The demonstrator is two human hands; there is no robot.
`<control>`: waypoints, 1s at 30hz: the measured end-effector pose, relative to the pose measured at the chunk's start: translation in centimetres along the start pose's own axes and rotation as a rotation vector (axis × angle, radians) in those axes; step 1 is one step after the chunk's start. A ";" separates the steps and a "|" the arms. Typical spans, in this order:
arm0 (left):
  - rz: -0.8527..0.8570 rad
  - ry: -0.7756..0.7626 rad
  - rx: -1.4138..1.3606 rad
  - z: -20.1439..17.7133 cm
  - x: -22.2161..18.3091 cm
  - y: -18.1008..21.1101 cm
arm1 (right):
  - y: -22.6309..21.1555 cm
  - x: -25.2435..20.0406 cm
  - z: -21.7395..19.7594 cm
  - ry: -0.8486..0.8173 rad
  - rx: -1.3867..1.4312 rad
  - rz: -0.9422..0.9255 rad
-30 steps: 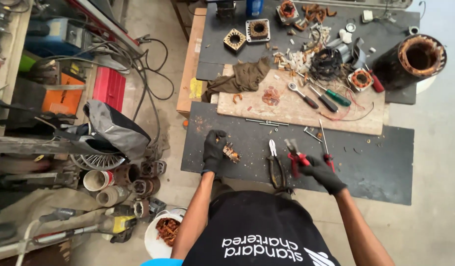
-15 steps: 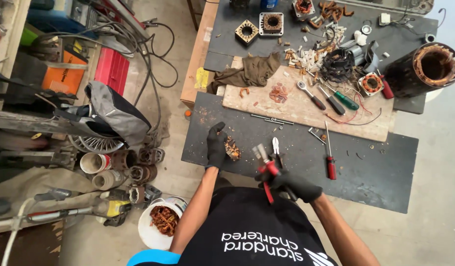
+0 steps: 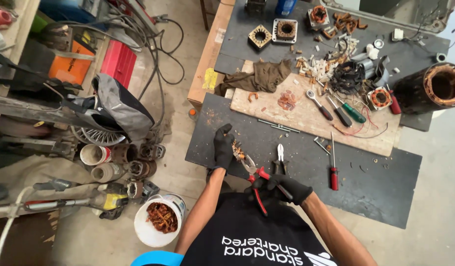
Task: Disassembling copper windings from a motor stator using pliers and a prying tool
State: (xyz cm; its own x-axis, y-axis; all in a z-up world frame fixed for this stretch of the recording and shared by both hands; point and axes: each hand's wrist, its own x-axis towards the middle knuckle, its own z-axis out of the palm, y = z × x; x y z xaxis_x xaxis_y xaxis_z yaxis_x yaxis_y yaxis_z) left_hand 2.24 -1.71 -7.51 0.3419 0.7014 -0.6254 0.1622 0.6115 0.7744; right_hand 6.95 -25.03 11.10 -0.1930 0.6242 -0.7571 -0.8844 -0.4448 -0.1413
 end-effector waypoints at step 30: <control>-0.057 0.407 0.357 -3.3 -8.5 0.4 | 2.9 1.5 2.0 0.304 -0.163 0.104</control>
State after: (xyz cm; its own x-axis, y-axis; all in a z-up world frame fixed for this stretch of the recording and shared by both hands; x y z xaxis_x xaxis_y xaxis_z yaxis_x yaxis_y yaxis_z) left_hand -3.65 -6.27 -2.21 -0.0507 0.7993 -0.5988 0.4986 0.5398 0.6783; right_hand 3.23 -24.16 10.83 -0.1213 0.3616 -0.9244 -0.7827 -0.6075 -0.1349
